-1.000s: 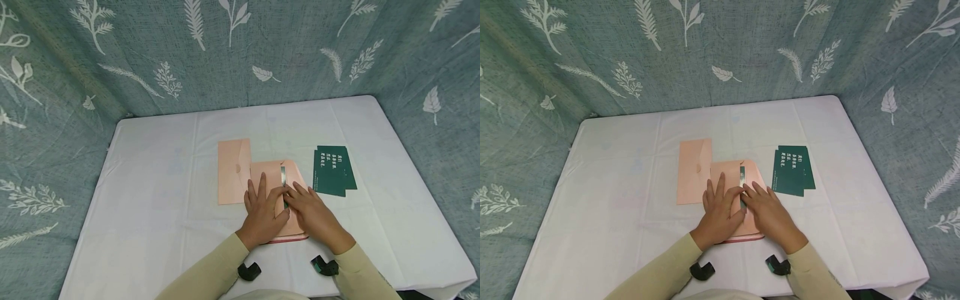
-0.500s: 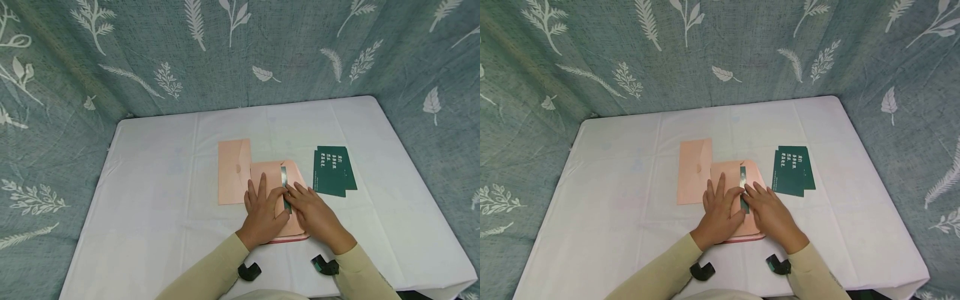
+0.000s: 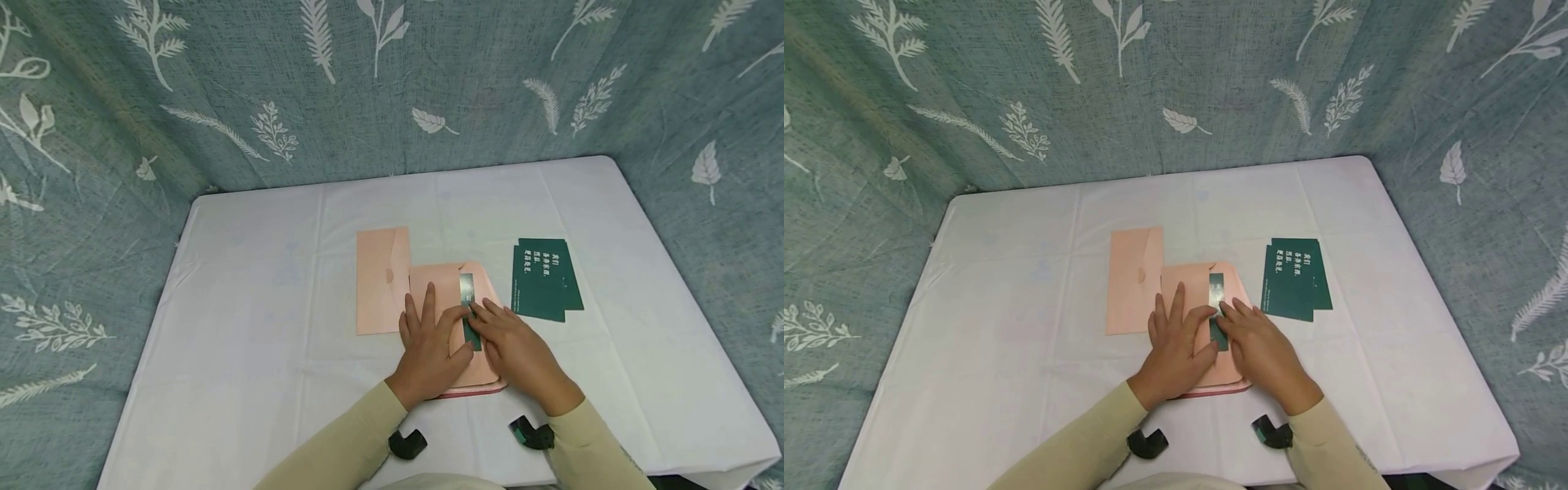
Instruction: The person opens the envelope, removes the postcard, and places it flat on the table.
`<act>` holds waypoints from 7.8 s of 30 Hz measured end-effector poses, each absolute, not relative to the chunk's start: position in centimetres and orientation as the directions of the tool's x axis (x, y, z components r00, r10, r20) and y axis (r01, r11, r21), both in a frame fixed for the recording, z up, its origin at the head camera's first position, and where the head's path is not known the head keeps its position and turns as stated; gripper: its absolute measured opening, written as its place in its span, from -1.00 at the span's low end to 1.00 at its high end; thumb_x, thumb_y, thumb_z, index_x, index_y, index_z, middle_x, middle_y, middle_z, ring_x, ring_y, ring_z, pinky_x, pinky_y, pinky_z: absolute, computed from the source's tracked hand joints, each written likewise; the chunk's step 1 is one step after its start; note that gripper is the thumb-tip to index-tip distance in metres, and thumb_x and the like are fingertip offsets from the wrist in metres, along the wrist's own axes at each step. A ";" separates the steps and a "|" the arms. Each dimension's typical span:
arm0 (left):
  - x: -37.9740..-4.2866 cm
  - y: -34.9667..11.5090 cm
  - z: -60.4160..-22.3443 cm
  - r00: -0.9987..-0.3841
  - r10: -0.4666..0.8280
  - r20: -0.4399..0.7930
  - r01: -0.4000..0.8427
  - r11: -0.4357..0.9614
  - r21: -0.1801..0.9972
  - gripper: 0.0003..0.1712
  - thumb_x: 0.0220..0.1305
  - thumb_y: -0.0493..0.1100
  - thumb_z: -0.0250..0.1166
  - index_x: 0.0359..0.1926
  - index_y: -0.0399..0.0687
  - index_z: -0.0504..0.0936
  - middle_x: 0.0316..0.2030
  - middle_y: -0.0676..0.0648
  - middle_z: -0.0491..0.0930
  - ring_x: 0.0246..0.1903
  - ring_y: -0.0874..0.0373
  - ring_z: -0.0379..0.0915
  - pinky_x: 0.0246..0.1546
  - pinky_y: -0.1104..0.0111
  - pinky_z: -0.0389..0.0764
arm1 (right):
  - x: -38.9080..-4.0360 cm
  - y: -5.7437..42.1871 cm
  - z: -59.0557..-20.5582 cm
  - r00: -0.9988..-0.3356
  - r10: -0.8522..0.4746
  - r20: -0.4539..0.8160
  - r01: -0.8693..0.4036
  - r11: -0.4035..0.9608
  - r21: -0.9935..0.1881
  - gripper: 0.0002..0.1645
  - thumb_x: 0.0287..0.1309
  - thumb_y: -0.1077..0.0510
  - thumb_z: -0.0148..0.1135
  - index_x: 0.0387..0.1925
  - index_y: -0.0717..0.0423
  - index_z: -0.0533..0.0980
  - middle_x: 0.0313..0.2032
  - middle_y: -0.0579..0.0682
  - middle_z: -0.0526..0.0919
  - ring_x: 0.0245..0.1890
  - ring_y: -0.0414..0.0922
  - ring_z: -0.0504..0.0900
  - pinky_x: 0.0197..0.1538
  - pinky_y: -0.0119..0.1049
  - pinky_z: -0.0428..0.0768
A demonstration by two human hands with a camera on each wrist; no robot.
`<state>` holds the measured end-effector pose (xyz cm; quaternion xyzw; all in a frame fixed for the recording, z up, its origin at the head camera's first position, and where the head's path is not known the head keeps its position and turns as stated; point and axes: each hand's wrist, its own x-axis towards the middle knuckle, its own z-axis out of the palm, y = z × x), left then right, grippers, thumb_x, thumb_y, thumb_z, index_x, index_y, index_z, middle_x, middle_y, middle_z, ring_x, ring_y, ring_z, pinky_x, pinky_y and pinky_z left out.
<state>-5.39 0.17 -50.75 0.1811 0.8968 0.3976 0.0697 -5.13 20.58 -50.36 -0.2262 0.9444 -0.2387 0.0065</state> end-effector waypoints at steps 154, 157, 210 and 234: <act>-5.6 0.5 -51.4 -0.937 0.349 0.013 0.242 0.622 0.745 -0.43 0.38 -0.04 0.17 0.40 0.13 0.54 0.73 -0.28 -0.28 0.62 -0.42 -0.70 0.44 -0.40 -0.45 | -7.3 28.4 -49.2 -0.931 0.212 -0.298 0.282 -0.103 -0.954 -0.51 0.54 0.34 0.29 0.41 0.29 0.53 -0.05 -0.09 0.65 -0.13 -0.21 0.64 -0.28 -0.38 0.62; -5.6 0.4 -51.4 -0.937 0.350 0.008 0.239 0.621 0.746 -0.43 0.38 -0.04 0.16 0.40 0.14 0.55 0.74 -0.26 -0.29 0.63 -0.39 -0.71 0.44 -0.39 -0.46 | -7.3 28.6 -49.2 -0.926 0.231 -0.298 0.276 -0.123 -0.953 -0.52 0.53 0.34 0.30 0.40 0.27 0.56 -0.05 -0.10 0.65 -0.13 -0.22 0.64 -0.28 -0.38 0.62; -5.5 0.3 -51.4 -0.935 0.355 0.014 0.242 0.608 0.756 -0.41 0.35 -0.05 0.15 0.40 0.14 0.55 0.74 -0.25 -0.30 0.63 -0.37 -0.73 0.45 -0.38 -0.45 | -7.7 30.6 -49.7 -0.847 0.523 -0.098 0.333 0.377 -0.864 -0.51 0.64 0.03 0.19 0.41 0.16 0.60 0.10 0.10 0.66 -0.15 -0.22 0.58 -0.23 -0.55 0.58; -5.5 0.0 -51.4 -0.933 0.360 0.001 0.247 0.638 0.729 -0.35 0.55 0.15 0.25 0.53 0.11 0.45 0.71 -0.36 -0.24 0.63 -0.44 -0.62 0.46 -0.42 -0.31 | -5.6 23.3 -51.3 -0.924 -0.345 0.165 -0.378 0.763 -0.524 -0.48 0.40 0.21 0.46 0.33 0.23 0.66 0.47 0.15 0.53 0.50 0.27 0.36 0.29 0.40 0.35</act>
